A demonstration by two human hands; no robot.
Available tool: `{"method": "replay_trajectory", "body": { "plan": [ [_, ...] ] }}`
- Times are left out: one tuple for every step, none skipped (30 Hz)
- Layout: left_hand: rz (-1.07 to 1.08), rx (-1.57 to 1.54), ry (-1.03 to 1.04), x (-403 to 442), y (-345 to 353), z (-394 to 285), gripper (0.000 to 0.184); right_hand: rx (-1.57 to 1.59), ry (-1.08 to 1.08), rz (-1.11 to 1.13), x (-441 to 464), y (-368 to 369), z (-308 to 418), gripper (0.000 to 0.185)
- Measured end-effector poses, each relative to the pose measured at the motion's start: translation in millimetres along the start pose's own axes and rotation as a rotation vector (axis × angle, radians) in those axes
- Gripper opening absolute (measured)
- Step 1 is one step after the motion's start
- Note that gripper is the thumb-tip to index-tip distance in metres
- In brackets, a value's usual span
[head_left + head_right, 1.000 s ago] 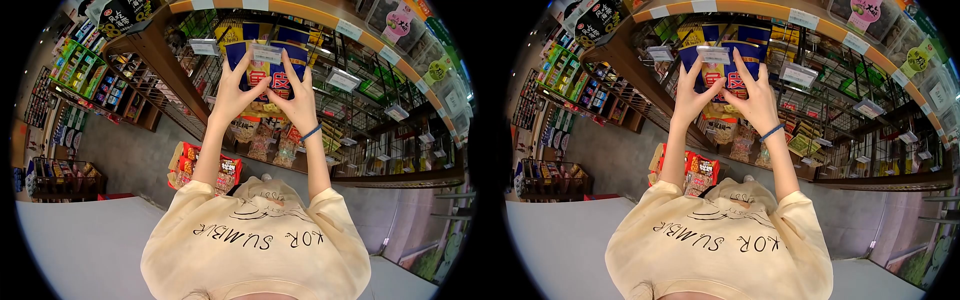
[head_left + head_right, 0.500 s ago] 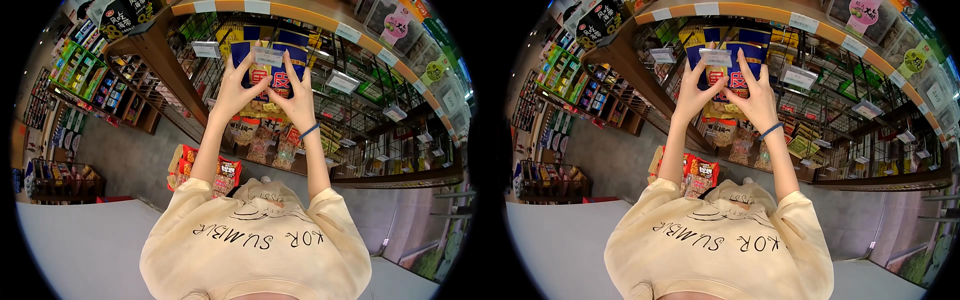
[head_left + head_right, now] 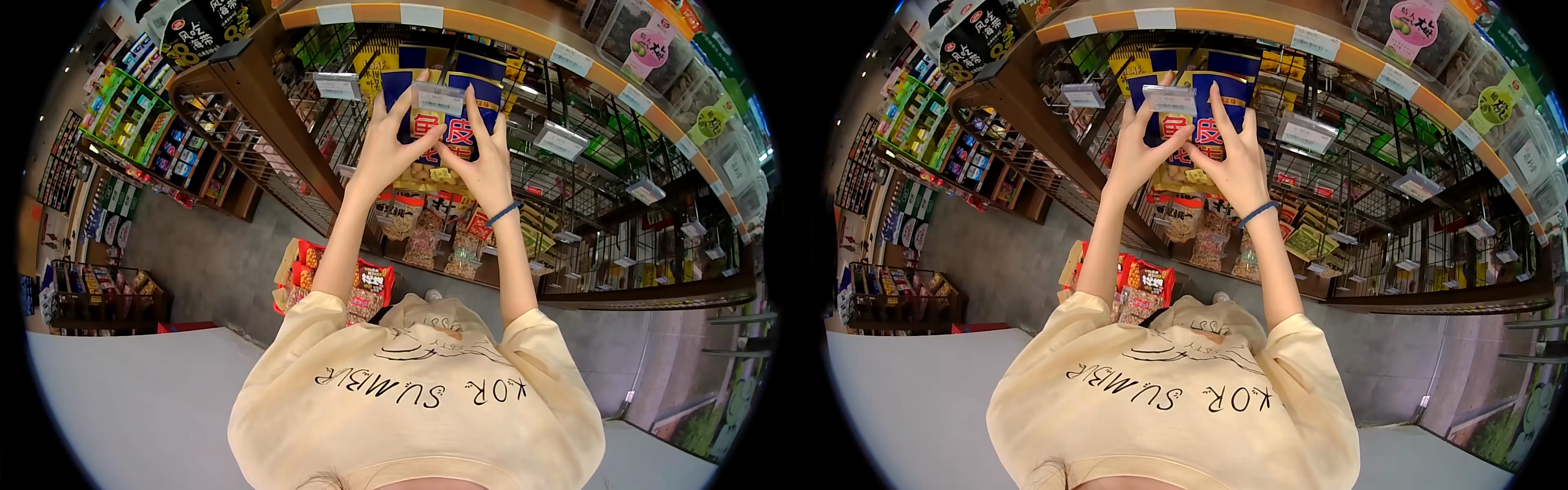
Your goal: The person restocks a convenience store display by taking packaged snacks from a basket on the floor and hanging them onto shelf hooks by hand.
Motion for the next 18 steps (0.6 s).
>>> {"method": "replay_trajectory", "body": {
  "plan": [
    [-0.010,-0.008,-0.001,0.3,-0.2,0.5,0.068,-0.003,0.010,-0.001,0.3,0.6,-1.2,0.080],
    [-0.010,-0.008,0.000,0.1,1.3,3.5,0.068,-0.003,0.009,-0.002,0.7,1.1,-1.4,0.080],
    [-0.015,0.025,-0.023,-0.3,2.9,9.0,0.068,-0.017,0.017,-0.006,1.1,1.3,-2.0,0.080],
    [-0.020,0.059,-0.046,-0.5,3.7,12.9,0.067,-0.030,0.025,-0.010,1.2,1.8,-2.6,0.079],
    [-0.020,0.059,-0.046,-0.9,4.8,13.4,0.067,-0.029,0.025,-0.010,1.4,3.1,-3.2,0.079],
    [-0.037,0.045,-0.070,-1.4,4.9,13.4,0.066,-0.034,0.027,-0.023,1.6,3.9,-4.4,0.079],
    [-0.055,0.031,-0.095,-1.5,4.9,14.1,0.064,-0.039,0.029,-0.036,1.7,4.6,-5.7,0.079],
    [-0.056,0.032,-0.095,-0.8,6.2,15.7,0.064,-0.038,0.028,-0.035,2.1,6.2,-6.8,0.079],
    [-0.066,0.029,-0.078,0.2,7.3,18.1,0.065,-0.044,0.025,-0.061,2.7,6.1,-8.0,0.079],
    [-0.075,0.025,-0.061,0.9,8.2,19.5,0.067,-0.049,0.021,-0.087,3.4,5.9,-9.1,0.078],
    [-0.076,0.026,-0.062,1.5,9.6,20.4,0.067,-0.048,0.020,-0.085,4.6,7.2,-10.7,0.078],
    [-0.082,0.006,-0.057,2.3,11.0,20.7,0.067,-0.059,0.020,-0.094,5.9,7.5,-12.5,0.078],
    [-0.088,-0.013,-0.052,3.0,12.1,20.9,0.067,-0.071,0.020,-0.102,6.8,7.8,-13.6,0.078],
    [-0.089,-0.013,-0.052,3.9,13.2,21.5,0.067,-0.070,0.019,-0.102,7.5,8.6,-14.2,0.078],
    [-0.077,-0.021,-0.063,4.9,15.2,22.8,0.067,-0.094,0.031,-0.104,8.0,9.1,-15.4,0.077],
    [-0.065,-0.028,-0.074,5.9,16.9,23.4,0.068,-0.119,0.042,-0.106,8.6,9.2,-16.2,0.076],
    [-0.065,-0.029,-0.073,6.6,17.4,21.3,0.068,-0.119,0.042,-0.107,9.3,9.0,-15.4,0.076],
    [-0.066,-0.063,-0.122,7.2,17.2,20.6,0.064,-0.057,0.100,-0.074,10.3,10.8,-18.5,0.079]
  ]
}}
Point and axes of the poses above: each hand's wrist, its own x-axis towards the middle knuckle, its own y-axis out of the palm, z = x × y, the point moved 7 cm from there along x, towards the middle knuckle, and after that the axes turned 3 degrees about z, right-handed, at the moved point
